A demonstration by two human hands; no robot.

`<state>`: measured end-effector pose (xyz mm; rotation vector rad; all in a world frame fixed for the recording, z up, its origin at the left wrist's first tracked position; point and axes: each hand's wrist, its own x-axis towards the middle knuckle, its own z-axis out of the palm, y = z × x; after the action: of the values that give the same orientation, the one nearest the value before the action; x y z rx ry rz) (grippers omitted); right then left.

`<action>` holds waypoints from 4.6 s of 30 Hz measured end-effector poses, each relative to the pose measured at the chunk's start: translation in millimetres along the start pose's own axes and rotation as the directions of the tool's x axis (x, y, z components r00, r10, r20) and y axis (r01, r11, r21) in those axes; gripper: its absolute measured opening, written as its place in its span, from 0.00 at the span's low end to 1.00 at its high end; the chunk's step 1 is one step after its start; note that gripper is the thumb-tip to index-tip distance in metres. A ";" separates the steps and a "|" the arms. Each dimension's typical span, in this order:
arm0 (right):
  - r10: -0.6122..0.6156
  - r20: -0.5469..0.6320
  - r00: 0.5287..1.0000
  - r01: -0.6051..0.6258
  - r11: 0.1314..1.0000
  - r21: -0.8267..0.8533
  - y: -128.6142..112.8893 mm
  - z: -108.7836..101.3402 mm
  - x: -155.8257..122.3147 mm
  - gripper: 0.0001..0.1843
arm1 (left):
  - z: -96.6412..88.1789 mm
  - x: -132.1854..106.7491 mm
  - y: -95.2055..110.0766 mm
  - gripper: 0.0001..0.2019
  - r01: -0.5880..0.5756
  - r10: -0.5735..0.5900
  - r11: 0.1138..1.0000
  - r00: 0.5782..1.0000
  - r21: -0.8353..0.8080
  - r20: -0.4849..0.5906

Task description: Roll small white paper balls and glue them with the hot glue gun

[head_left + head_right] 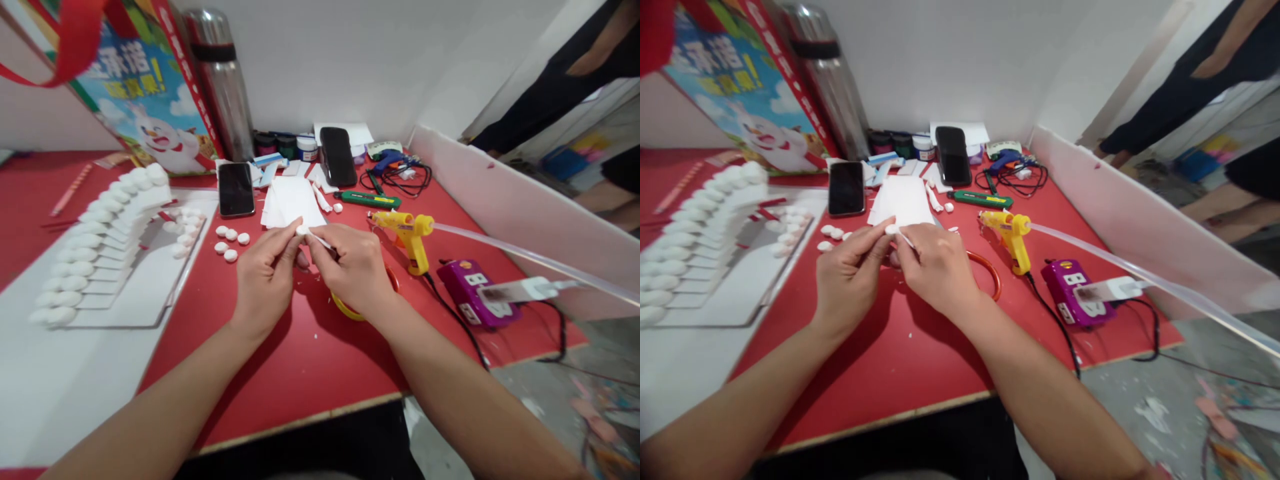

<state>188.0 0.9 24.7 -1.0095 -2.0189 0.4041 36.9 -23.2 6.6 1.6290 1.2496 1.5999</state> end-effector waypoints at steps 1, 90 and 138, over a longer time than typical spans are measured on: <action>-0.001 0.011 1.000 0.001 0.999 0.037 1.8 -2.1 1.1 0.13 | -1.5 1.1 0.4 0.11 0.024 -0.024 0.999 1.000 -0.029 0.015; -0.075 0.006 0.997 0.073 0.985 0.154 8.9 -8.2 4.2 0.08 | -18.1 11.3 0.6 0.11 0.194 -0.159 0.967 0.966 -0.166 0.205; 0.352 0.250 0.902 -0.428 0.655 0.622 -3.5 -8.0 6.2 0.18 | -22.5 14.3 -2.9 0.08 0.050 -0.053 0.998 0.986 0.027 0.160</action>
<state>190.5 2.9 34.9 -0.9492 -1.5094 1.3437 12.8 -14.6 14.2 1.6891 1.2195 1.3983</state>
